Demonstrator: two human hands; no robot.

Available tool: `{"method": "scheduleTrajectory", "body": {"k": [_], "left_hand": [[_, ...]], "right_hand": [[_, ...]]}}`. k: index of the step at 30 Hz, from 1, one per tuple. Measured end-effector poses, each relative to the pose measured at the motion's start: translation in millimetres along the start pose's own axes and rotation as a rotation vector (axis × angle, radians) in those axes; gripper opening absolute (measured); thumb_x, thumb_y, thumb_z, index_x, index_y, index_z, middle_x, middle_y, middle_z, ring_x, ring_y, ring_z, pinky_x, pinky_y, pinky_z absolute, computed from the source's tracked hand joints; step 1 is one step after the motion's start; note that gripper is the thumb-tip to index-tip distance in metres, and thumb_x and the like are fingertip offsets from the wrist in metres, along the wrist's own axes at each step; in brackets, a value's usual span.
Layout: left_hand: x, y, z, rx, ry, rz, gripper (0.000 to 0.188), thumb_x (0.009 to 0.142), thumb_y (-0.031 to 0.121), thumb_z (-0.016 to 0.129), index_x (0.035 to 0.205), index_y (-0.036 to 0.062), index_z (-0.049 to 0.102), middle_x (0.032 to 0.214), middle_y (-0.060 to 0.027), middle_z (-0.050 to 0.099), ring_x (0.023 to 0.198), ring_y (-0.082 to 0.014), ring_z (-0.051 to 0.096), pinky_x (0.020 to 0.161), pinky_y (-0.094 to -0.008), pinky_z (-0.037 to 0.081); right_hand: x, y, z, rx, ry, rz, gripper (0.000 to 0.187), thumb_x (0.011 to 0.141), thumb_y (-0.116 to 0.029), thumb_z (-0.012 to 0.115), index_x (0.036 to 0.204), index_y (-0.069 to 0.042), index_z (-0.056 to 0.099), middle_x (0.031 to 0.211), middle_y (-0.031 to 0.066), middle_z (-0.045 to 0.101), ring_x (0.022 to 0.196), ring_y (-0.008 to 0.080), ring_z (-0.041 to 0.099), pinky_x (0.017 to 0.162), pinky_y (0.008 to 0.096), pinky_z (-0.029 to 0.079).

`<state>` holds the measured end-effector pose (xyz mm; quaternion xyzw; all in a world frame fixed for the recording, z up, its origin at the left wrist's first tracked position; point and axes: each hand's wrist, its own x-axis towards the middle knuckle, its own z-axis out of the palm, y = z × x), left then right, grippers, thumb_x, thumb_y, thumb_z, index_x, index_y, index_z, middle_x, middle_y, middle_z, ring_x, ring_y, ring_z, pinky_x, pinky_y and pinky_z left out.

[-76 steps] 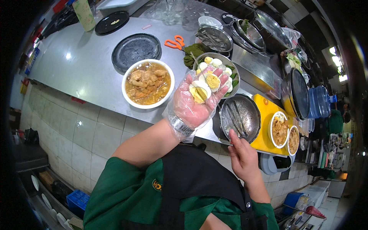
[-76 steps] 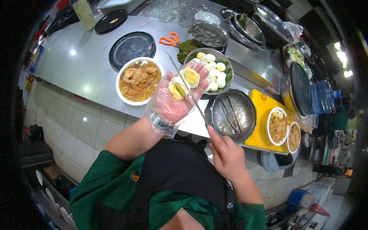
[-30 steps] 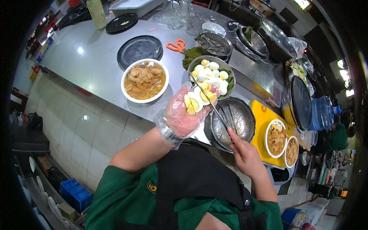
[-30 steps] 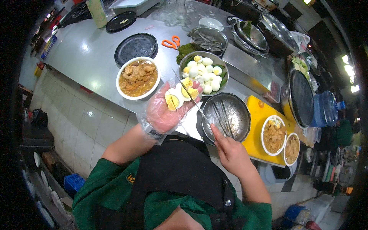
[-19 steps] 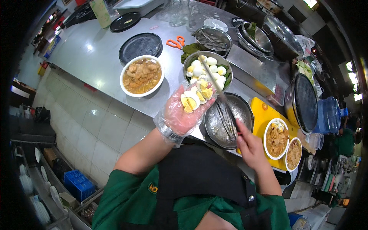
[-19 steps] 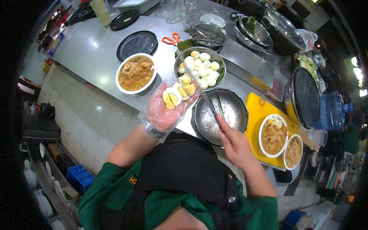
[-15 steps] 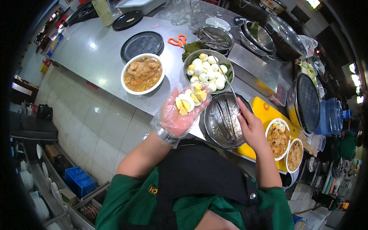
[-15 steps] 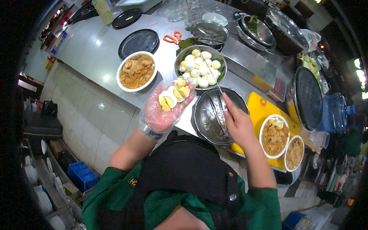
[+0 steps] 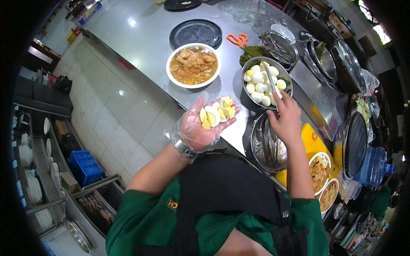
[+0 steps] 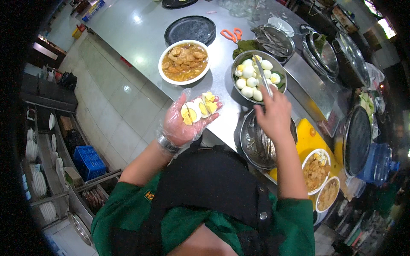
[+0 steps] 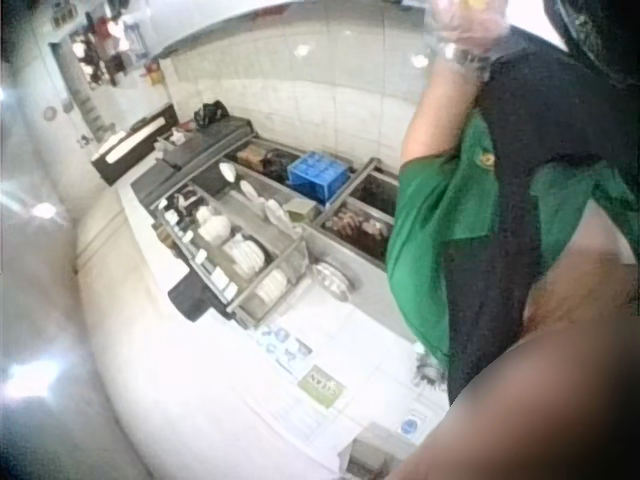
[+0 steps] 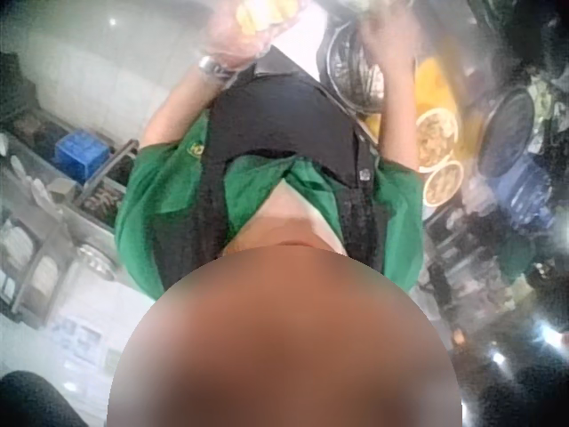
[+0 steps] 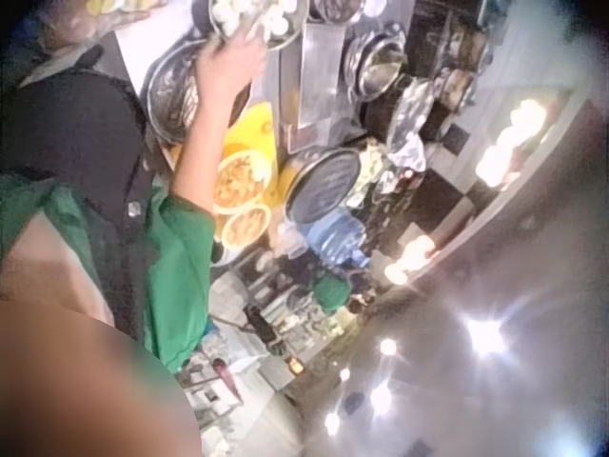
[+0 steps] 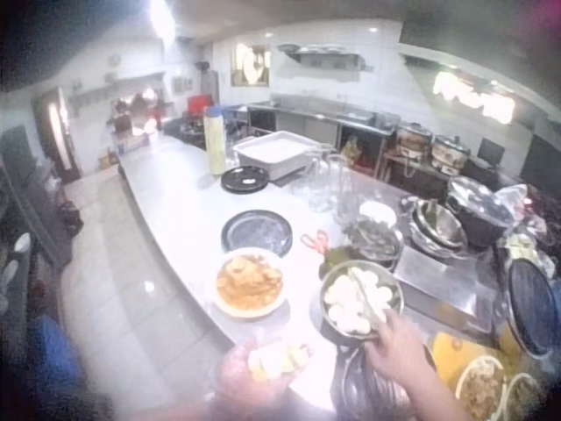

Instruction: The person slices boiled eggs with a knife and places the pieces into bowls of ramen. They then carry the finished bowl to the counter and hand it to a coworker.

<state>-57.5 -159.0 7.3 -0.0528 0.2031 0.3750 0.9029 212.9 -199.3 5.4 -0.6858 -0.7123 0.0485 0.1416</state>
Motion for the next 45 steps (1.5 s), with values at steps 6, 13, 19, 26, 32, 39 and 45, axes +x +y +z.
{"method": "scheduleTrajectory", "body": {"k": [6,13,19,26,32,39,45], "left_hand": [[-5,47,-31,-0.030,-0.109,-0.054,0.073,0.104,0.054,0.027,0.147,-0.0050,0.031,0.149,-0.0261,0.039,0.140,-0.0425,0.037,0.116,-0.0566,0.028],[-2,100,-76,-0.214,-0.144,-0.142,0.068,0.104,0.053,0.033,0.143,-0.0034,0.037,0.142,-0.0246,0.048,0.132,-0.0395,0.048,0.111,-0.0573,0.037],[8,138,-102,-0.262,-0.134,-0.122,0.064,0.105,0.050,0.034,0.144,-0.0007,0.036,0.142,-0.0243,0.048,0.131,-0.0397,0.049,0.111,-0.0581,0.037],[30,160,-108,-0.175,-0.052,-0.034,0.061,0.105,0.047,0.034,0.145,0.0011,0.035,0.142,-0.0225,0.048,0.131,-0.0392,0.048,0.111,-0.0586,0.036],[33,169,-120,-0.249,-0.158,-0.094,0.065,0.104,0.048,0.036,0.145,-0.0025,0.033,0.145,-0.0245,0.044,0.135,-0.0397,0.044,0.114,-0.0581,0.032],[10,160,-137,-0.232,-0.077,-0.159,0.074,0.103,0.050,0.039,0.146,-0.0092,0.030,0.153,-0.0314,0.030,0.145,-0.0427,0.029,0.118,-0.0555,0.026],[-9,160,-142,-0.329,-0.147,-0.201,0.076,0.102,0.052,0.037,0.147,-0.0086,0.029,0.155,-0.0308,0.027,0.144,-0.0445,0.029,0.117,-0.0563,0.028]], "right_hand": [[63,-98,-8,0.416,-0.291,-0.487,0.079,0.074,-0.017,0.078,0.144,-0.006,0.041,0.136,0.0174,0.053,0.123,0.0346,0.054,0.101,0.0412,0.046],[116,-152,32,0.407,-0.496,-0.546,0.072,0.071,-0.009,0.079,0.137,-0.006,0.050,0.118,0.0140,0.058,0.104,0.0322,0.062,0.086,0.0400,0.051],[150,-172,70,0.419,-0.583,-0.526,0.057,0.074,-0.013,0.075,0.127,-0.003,0.056,0.112,0.0155,0.058,0.102,0.0344,0.062,0.086,0.0423,0.051],[176,-178,100,0.456,-0.582,-0.510,0.048,0.072,-0.009,0.073,0.117,-0.002,0.060,0.109,0.0165,0.057,0.100,0.0362,0.061,0.086,0.0417,0.051],[193,-175,110,0.487,-0.553,-0.452,0.047,0.071,-0.006,0.070,0.116,-0.001,0.060,0.112,0.0180,0.056,0.102,0.0373,0.061,0.088,0.0420,0.051],[212,-173,126,0.189,-0.480,-0.519,0.048,0.072,-0.002,0.065,0.120,-0.007,0.060,0.115,0.0147,0.055,0.103,0.0344,0.061,0.086,0.0429,0.051],[213,-183,109,0.008,-0.320,-0.573,0.052,0.074,0.001,0.063,0.124,-0.013,0.062,0.126,0.0110,0.057,0.111,0.0312,0.061,0.089,0.0405,0.052]]}}
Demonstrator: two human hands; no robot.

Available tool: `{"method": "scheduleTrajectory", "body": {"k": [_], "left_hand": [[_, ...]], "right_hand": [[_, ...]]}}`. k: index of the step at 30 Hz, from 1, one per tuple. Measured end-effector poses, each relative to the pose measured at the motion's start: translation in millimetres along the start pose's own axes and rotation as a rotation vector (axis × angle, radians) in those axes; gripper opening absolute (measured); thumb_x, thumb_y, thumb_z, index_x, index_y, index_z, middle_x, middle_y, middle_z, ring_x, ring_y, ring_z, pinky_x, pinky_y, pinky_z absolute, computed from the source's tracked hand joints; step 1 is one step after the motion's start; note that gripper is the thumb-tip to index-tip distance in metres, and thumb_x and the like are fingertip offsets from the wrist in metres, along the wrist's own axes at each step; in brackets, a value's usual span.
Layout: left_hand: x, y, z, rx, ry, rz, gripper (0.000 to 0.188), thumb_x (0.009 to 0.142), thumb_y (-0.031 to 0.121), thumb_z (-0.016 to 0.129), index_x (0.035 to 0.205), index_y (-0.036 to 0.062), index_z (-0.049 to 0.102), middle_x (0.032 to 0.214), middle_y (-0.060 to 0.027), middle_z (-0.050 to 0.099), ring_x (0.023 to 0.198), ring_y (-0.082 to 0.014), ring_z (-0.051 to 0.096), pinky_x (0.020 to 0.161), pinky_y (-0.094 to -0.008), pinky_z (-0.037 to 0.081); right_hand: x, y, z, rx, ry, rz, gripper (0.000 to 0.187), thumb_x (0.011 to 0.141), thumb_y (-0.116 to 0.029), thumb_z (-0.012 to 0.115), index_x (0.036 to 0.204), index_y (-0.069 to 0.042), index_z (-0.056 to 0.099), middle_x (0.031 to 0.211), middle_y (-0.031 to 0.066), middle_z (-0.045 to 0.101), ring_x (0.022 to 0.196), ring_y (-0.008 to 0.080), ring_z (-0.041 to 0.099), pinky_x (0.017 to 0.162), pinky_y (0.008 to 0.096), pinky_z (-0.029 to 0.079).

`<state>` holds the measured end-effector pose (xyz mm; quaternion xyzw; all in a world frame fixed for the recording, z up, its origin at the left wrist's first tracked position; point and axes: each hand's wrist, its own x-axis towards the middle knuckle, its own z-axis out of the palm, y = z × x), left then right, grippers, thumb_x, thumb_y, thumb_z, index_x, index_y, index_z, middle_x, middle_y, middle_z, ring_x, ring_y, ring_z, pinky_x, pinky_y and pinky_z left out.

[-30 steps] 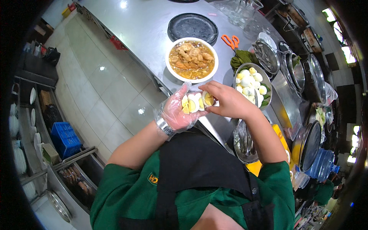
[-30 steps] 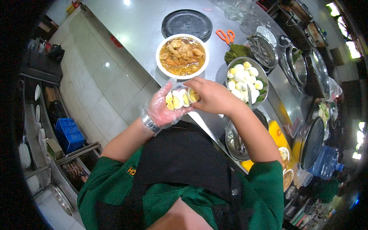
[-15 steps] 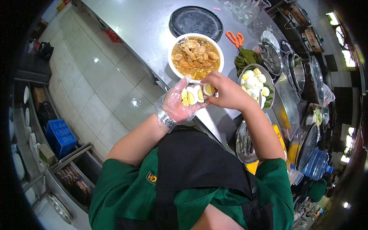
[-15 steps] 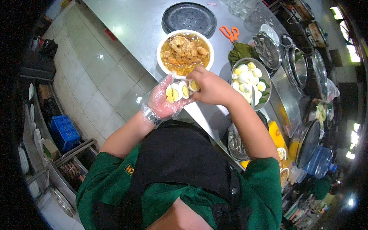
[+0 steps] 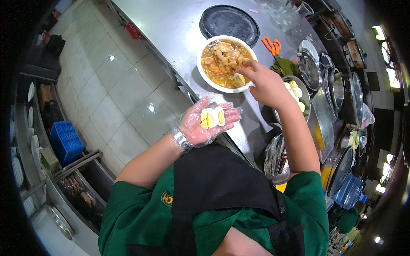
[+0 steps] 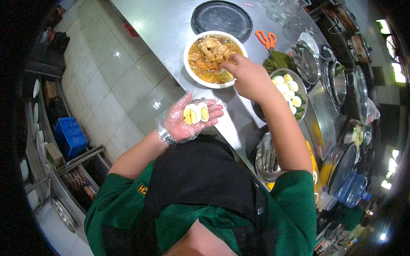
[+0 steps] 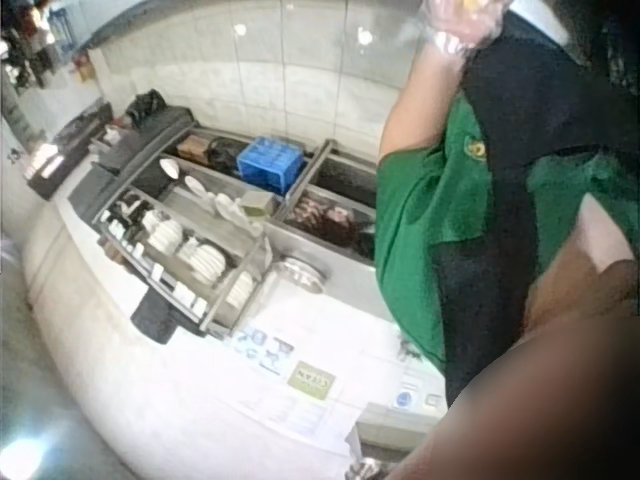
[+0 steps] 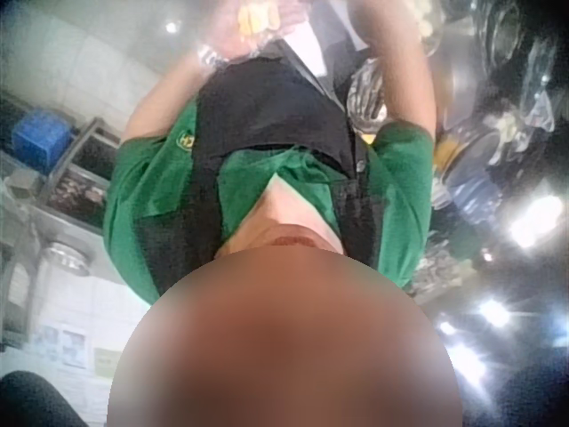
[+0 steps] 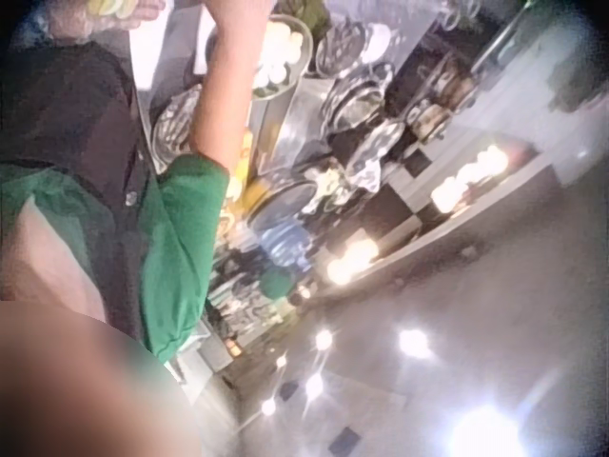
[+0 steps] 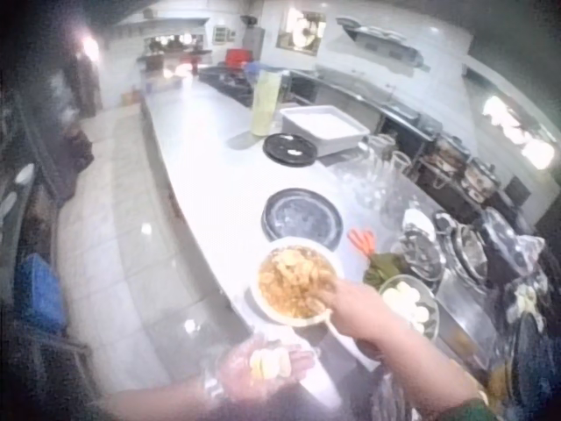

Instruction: The person slices boiled eggs with a knife and places the pieces into bowls of ramen. They then carry the finished bowl to the counter and hand it to a coworker.

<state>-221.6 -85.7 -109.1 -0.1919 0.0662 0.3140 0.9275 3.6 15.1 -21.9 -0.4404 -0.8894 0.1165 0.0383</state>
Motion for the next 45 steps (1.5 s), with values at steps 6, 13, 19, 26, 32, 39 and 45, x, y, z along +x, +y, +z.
{"method": "scheduleTrajectory", "body": {"k": [6,13,19,26,32,39,45], "left_hand": [[10,-2,14,0.038,-0.060,-0.040,0.081,0.100,0.061,0.035,0.145,-0.0065,0.034,0.146,-0.0310,0.041,0.135,-0.0453,0.042,0.114,-0.0565,0.033],[11,-2,13,0.062,-0.001,-0.015,0.065,0.100,0.060,0.039,0.136,0.0067,0.050,0.134,-0.0159,0.058,0.124,-0.0327,0.057,0.104,-0.0520,0.046],[19,8,5,0.009,-0.042,-0.069,0.063,0.102,0.056,0.037,0.138,0.0054,0.048,0.136,-0.0176,0.056,0.126,-0.0347,0.055,0.104,-0.0540,0.045],[13,24,8,0.042,0.023,-0.160,0.073,0.103,0.051,0.034,0.148,-0.0071,0.030,0.152,-0.0316,0.031,0.143,-0.0454,0.030,0.117,-0.0578,0.027],[-9,36,10,0.043,0.002,-0.158,0.077,0.102,0.053,0.037,0.148,-0.0079,0.029,0.155,-0.0319,0.025,0.145,-0.0454,0.025,0.118,-0.0564,0.027],[-11,45,28,0.111,-0.032,-0.136,0.076,0.102,0.057,0.032,0.143,-0.0077,0.037,0.146,-0.0303,0.041,0.138,-0.0428,0.040,0.113,-0.0535,0.036],[2,49,20,0.124,-0.125,-0.139,0.054,0.105,0.049,0.034,0.136,0.0076,0.050,0.129,-0.0128,0.061,0.119,-0.0282,0.060,0.103,-0.0454,0.047]], "right_hand": [[-34,-37,-30,0.355,-0.001,-0.161,0.058,0.070,0.001,0.074,0.125,-0.007,0.059,0.123,0.0149,0.061,0.115,0.0346,0.059,0.094,0.0427,0.050],[-37,-67,-3,0.351,-0.049,-0.217,0.070,0.069,-0.014,0.077,0.133,-0.009,0.050,0.111,0.0144,0.060,0.105,0.0350,0.060,0.089,0.0427,0.050],[-33,-61,-2,0.405,-0.074,-0.118,0.067,0.072,-0.014,0.074,0.133,-0.009,0.048,0.107,0.0156,0.057,0.103,0.0348,0.060,0.086,0.0430,0.051],[3,-31,7,0.305,0.001,0.025,0.069,0.072,-0.011,0.073,0.135,-0.008,0.047,0.114,0.0168,0.058,0.108,0.0337,0.060,0.089,0.0422,0.051],[32,-31,12,0.178,-0.014,0.147,0.075,0.071,-0.015,0.079,0.138,-0.010,0.046,0.119,0.0154,0.058,0.110,0.0335,0.059,0.089,0.0421,0.051],[-14,-82,-31,0.359,0.129,0.059,0.060,0.072,-0.013,0.079,0.127,-0.008,0.055,0.115,0.0151,0.060,0.104,0.0346,0.062,0.087,0.0423,0.052],[-6,-109,-2,0.386,0.103,-0.043,0.072,0.073,-0.015,0.077,0.137,-0.007,0.046,0.113,0.0161,0.059,0.105,0.0348,0.061,0.086,0.0424,0.052]]}}
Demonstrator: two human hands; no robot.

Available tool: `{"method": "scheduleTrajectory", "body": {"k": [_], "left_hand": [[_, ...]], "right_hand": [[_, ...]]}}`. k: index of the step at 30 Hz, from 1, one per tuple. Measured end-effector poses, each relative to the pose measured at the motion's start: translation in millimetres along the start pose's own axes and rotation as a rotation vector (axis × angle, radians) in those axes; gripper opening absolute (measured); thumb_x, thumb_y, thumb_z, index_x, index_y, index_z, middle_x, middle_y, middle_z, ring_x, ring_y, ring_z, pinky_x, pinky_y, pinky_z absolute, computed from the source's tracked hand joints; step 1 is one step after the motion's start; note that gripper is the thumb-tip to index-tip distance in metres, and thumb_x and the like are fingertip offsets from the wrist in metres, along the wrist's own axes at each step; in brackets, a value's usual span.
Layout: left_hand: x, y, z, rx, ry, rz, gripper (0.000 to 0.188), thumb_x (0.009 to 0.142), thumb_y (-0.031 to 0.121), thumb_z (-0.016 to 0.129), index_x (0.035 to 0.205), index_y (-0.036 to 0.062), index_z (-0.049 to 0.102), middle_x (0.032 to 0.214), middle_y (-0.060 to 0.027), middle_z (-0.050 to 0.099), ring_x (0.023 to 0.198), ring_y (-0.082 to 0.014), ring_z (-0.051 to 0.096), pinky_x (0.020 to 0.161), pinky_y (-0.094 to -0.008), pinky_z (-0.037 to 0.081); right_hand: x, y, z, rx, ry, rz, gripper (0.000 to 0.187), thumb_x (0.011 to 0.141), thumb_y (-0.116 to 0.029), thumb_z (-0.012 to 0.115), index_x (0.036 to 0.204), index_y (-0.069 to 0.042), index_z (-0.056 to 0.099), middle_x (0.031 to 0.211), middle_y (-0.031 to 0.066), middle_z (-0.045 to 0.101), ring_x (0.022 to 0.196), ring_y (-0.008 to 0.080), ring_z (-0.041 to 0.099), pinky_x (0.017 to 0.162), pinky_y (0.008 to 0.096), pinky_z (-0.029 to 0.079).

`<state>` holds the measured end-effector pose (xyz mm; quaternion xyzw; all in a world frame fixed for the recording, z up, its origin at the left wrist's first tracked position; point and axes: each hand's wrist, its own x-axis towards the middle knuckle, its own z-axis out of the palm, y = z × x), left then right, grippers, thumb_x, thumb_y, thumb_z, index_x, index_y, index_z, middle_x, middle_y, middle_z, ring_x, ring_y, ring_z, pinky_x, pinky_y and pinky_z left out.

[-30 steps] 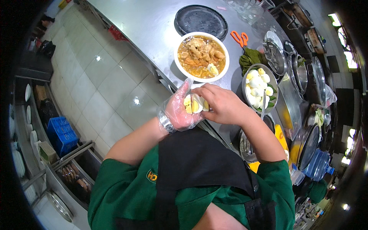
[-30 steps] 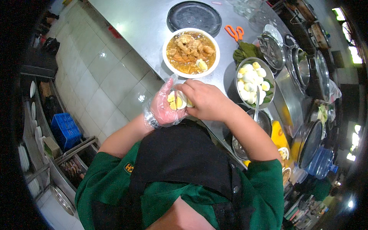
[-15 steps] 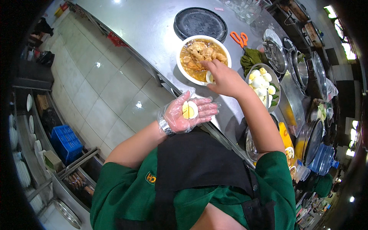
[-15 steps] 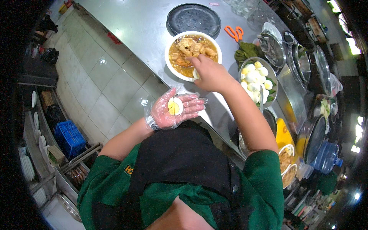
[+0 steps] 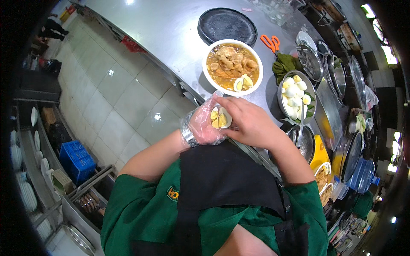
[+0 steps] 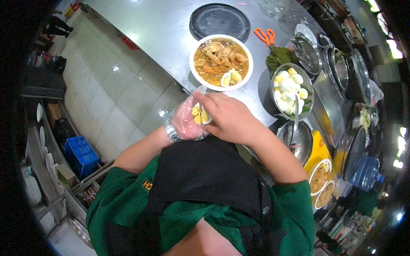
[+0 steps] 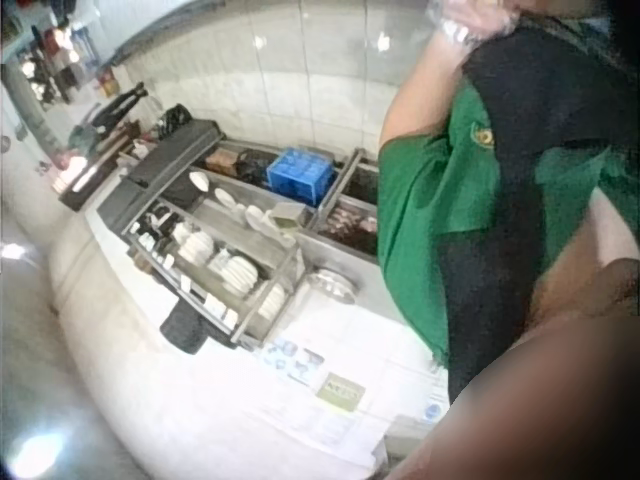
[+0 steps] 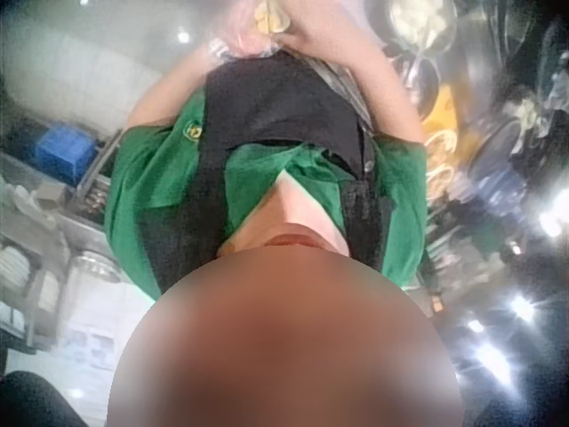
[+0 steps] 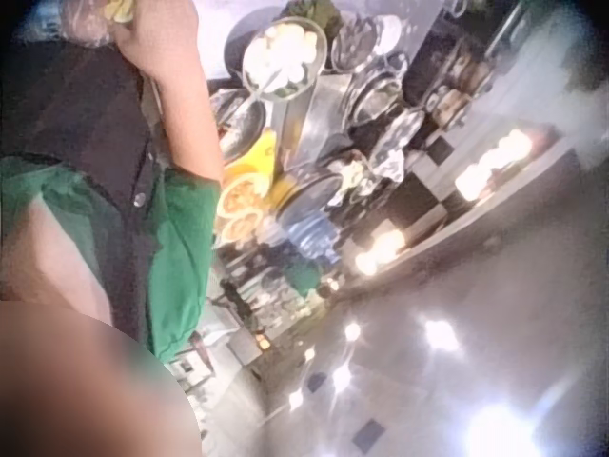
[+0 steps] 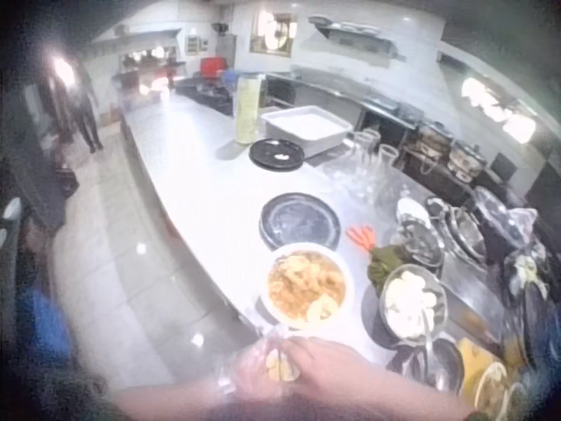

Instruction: The person slices boiled eggs with a knife and places the pieces into bowls of ramen. They then carry the finished bowl to the counter and hand it to a coworker.

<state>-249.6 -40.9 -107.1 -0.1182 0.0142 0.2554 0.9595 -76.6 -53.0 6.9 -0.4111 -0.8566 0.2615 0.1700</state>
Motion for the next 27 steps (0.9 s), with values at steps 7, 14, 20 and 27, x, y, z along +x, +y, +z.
{"method": "scheduleTrajectory", "body": {"k": [7,14,20,27], "left_hand": [[8,7,-11,0.017,0.122,-0.009,0.051,0.105,0.049,0.035,0.131,0.0080,0.051,0.125,-0.0129,0.062,0.117,-0.0283,0.061,0.103,-0.0461,0.048],[1,11,-6,-0.020,0.160,-0.126,0.076,0.101,0.057,0.036,0.143,-0.0068,0.037,0.146,-0.0302,0.040,0.138,-0.0450,0.039,0.116,-0.0570,0.030],[-12,17,3,0.016,0.137,-0.110,0.081,0.100,0.059,0.038,0.147,-0.0068,0.033,0.154,-0.0295,0.031,0.143,-0.0434,0.032,0.116,-0.0555,0.030],[-16,19,16,0.077,0.128,-0.025,0.075,0.101,0.059,0.035,0.141,-0.0042,0.044,0.141,-0.0247,0.050,0.130,-0.0388,0.049,0.111,-0.0520,0.038]], "right_hand": [[1,14,7,0.125,-0.086,0.137,0.073,0.073,-0.014,0.074,0.139,-0.006,0.044,0.107,0.0173,0.058,0.102,0.0352,0.060,0.086,0.0426,0.052],[20,62,9,0.165,0.224,0.186,0.071,0.073,-0.013,0.069,0.139,-0.004,0.044,0.110,0.0186,0.057,0.104,0.0354,0.060,0.090,0.0419,0.050],[37,86,15,-0.132,0.292,0.241,0.081,0.073,-0.017,0.077,0.145,-0.010,0.040,0.124,0.0183,0.056,0.112,0.0364,0.059,0.092,0.0441,0.050],[10,23,-8,0.042,0.292,0.037,0.068,0.070,-0.018,0.081,0.131,-0.006,0.053,0.111,0.0176,0.062,0.104,0.0362,0.061,0.089,0.0432,0.050]]}}
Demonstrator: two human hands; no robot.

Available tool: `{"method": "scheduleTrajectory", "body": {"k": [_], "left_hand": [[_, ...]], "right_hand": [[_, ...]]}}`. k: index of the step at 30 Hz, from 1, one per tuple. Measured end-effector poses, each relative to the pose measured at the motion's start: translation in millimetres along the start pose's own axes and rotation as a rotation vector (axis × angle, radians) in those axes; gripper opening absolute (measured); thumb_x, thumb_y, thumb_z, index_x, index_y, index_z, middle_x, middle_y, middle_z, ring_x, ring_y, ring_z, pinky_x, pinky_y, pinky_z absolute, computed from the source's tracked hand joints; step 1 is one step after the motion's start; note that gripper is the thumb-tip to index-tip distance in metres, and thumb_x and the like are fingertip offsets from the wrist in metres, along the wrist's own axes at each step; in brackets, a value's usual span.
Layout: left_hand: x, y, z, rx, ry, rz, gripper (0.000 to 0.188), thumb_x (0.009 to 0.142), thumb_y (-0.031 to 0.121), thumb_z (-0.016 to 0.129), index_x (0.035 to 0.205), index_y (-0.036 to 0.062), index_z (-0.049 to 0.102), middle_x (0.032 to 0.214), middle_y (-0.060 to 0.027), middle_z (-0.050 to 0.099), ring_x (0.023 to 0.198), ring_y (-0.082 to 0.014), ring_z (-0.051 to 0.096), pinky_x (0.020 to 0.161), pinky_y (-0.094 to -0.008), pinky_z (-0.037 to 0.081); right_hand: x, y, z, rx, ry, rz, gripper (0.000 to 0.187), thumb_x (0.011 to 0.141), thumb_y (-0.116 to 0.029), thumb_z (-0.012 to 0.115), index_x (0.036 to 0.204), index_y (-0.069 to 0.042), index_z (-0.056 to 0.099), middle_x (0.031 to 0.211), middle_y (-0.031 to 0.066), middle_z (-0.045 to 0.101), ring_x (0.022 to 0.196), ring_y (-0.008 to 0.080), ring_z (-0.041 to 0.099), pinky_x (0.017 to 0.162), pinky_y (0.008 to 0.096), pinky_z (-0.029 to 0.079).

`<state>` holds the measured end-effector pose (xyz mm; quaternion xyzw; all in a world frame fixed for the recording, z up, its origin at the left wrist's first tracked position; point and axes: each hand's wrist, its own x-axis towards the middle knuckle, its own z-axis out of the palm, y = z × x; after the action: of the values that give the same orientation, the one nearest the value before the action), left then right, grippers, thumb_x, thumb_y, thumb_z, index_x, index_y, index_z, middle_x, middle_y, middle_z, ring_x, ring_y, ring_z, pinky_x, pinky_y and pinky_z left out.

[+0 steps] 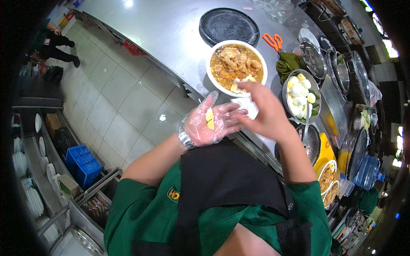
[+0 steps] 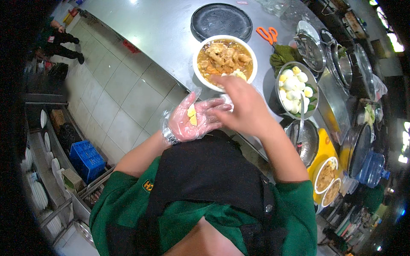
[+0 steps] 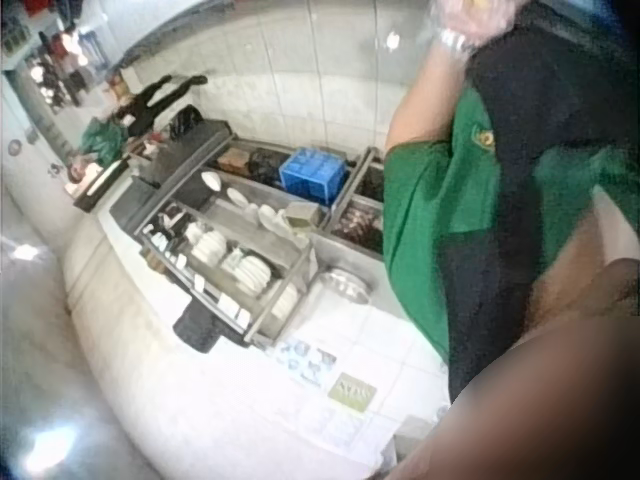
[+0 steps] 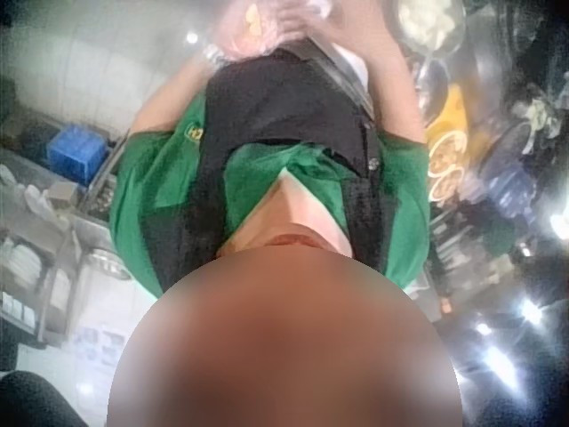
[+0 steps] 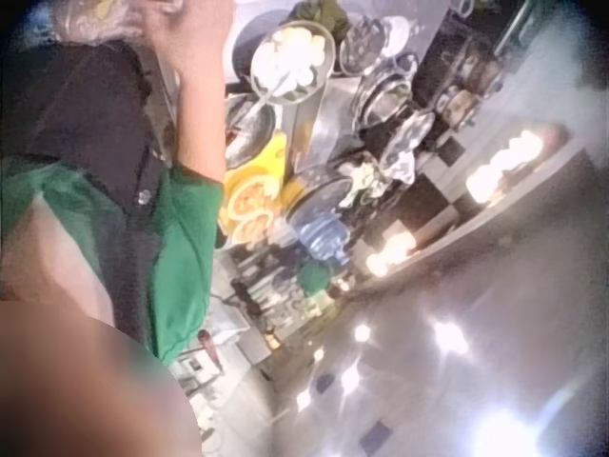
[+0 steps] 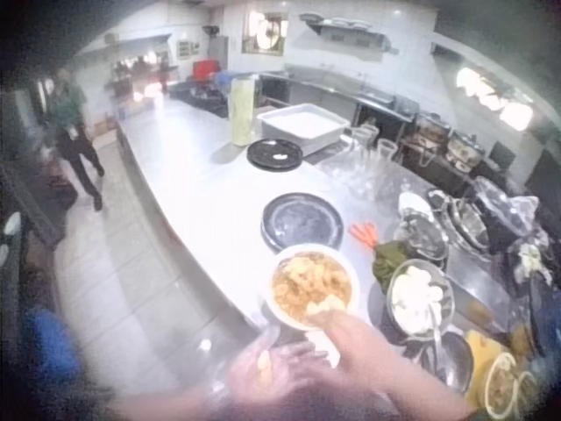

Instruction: The person slices boiled eggs with a knife and places the pieces into bowls of ramen. They then carry the finished bowl to the counter and hand it to a coworker.

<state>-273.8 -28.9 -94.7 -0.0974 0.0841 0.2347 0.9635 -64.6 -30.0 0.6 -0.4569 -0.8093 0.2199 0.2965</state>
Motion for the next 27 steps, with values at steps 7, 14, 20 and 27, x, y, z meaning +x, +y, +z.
{"method": "scheduleTrajectory", "body": {"k": [7,14,20,27], "left_hand": [[15,-1,0,0.019,0.199,-0.010,0.048,0.102,0.053,0.042,0.118,0.0117,0.060,0.114,-0.0086,0.067,0.107,-0.0219,0.065,0.095,-0.0421,0.052],[28,2,15,0.127,0.256,0.030,0.051,0.102,0.054,0.043,0.124,0.0116,0.059,0.119,-0.0082,0.064,0.110,-0.0213,0.063,0.092,-0.0401,0.053],[37,7,39,0.181,0.249,0.097,0.056,0.101,0.056,0.044,0.124,0.0069,0.057,0.118,-0.0100,0.064,0.108,-0.0224,0.063,0.095,-0.0414,0.052],[55,14,54,0.123,0.211,0.163,0.051,0.101,0.051,0.048,0.123,0.0058,0.056,0.117,-0.0108,0.063,0.107,-0.0209,0.062,0.096,-0.0380,0.052]], "right_hand": [[-2,-22,33,-0.024,-0.183,-0.072,0.058,0.074,-0.017,0.075,0.126,-0.004,0.052,0.113,0.0169,0.059,0.106,0.0348,0.060,0.088,0.0438,0.050],[2,-15,24,0.064,-0.218,0.057,0.049,0.076,-0.018,0.074,0.119,-0.005,0.052,0.107,0.0157,0.058,0.101,0.0354,0.061,0.083,0.0444,0.052],[12,-5,13,0.116,-0.286,0.128,0.048,0.077,-0.015,0.074,0.118,-0.005,0.052,0.105,0.0153,0.058,0.100,0.0354,0.061,0.081,0.0453,0.052],[24,6,2,0.156,-0.257,0.101,0.045,0.077,-0.015,0.073,0.116,-0.004,0.053,0.104,0.0166,0.056,0.102,0.0354,0.059,0.084,0.0434,0.049]]}}
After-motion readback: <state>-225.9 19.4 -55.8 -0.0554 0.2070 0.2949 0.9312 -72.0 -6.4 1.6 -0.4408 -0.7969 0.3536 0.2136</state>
